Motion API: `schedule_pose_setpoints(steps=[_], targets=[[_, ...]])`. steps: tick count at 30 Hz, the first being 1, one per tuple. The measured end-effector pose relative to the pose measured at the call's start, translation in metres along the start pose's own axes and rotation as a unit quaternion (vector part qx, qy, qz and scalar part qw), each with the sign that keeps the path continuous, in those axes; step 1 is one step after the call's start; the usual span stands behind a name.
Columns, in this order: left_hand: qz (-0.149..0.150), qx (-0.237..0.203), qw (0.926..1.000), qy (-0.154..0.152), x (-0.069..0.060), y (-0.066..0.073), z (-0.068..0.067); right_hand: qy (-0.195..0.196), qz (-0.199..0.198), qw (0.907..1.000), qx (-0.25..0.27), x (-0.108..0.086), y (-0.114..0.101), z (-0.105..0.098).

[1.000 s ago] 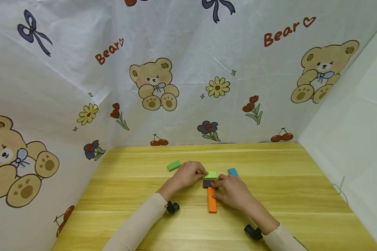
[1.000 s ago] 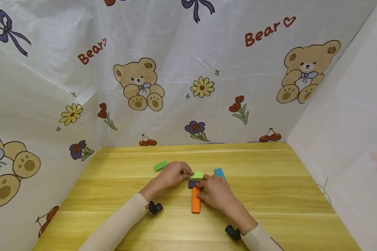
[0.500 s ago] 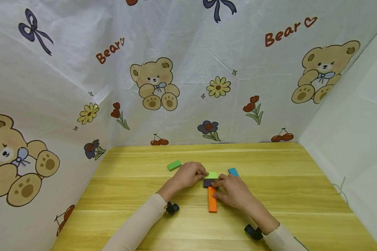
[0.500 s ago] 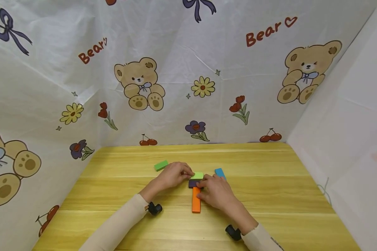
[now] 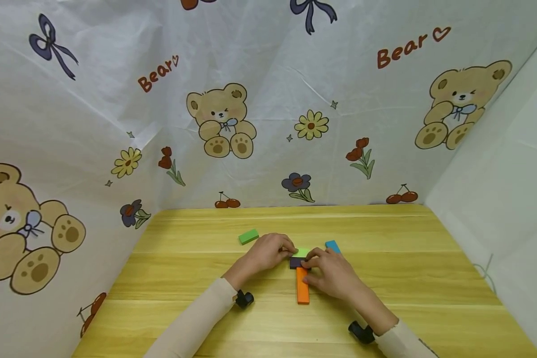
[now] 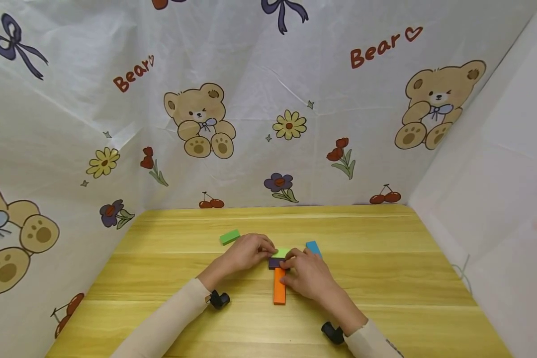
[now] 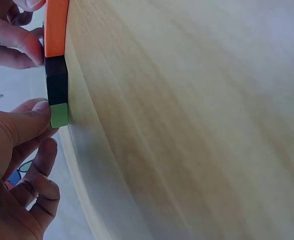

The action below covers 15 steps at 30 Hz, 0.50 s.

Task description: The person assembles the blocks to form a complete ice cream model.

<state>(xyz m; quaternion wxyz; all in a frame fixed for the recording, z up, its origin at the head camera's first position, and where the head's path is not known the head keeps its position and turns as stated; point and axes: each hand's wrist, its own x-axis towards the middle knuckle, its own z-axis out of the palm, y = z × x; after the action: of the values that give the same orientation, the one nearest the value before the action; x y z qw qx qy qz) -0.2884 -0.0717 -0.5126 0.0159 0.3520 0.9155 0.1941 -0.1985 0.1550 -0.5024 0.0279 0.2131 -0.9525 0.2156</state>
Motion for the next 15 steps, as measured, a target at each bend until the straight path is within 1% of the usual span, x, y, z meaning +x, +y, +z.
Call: schedule_pose_setpoints(steps=[7,12,15], targets=[[-0.003,0.004,1.0000,0.004,0.0000,-0.0001,0.0014,-0.007,0.014,0.9996,0.022,-0.0011,0.0016,0.0000],[-0.007,-0.009,0.9999,0.006,-0.0011,0.0004,0.0018,-0.013,0.025,0.9991,0.031,-0.0011,0.0032,-0.0003],[-0.005,-0.011,0.9999,0.007,-0.0014,0.0015,0.0013,-0.016,0.023,0.9990,0.034,-0.0016,0.0043,-0.0014]])
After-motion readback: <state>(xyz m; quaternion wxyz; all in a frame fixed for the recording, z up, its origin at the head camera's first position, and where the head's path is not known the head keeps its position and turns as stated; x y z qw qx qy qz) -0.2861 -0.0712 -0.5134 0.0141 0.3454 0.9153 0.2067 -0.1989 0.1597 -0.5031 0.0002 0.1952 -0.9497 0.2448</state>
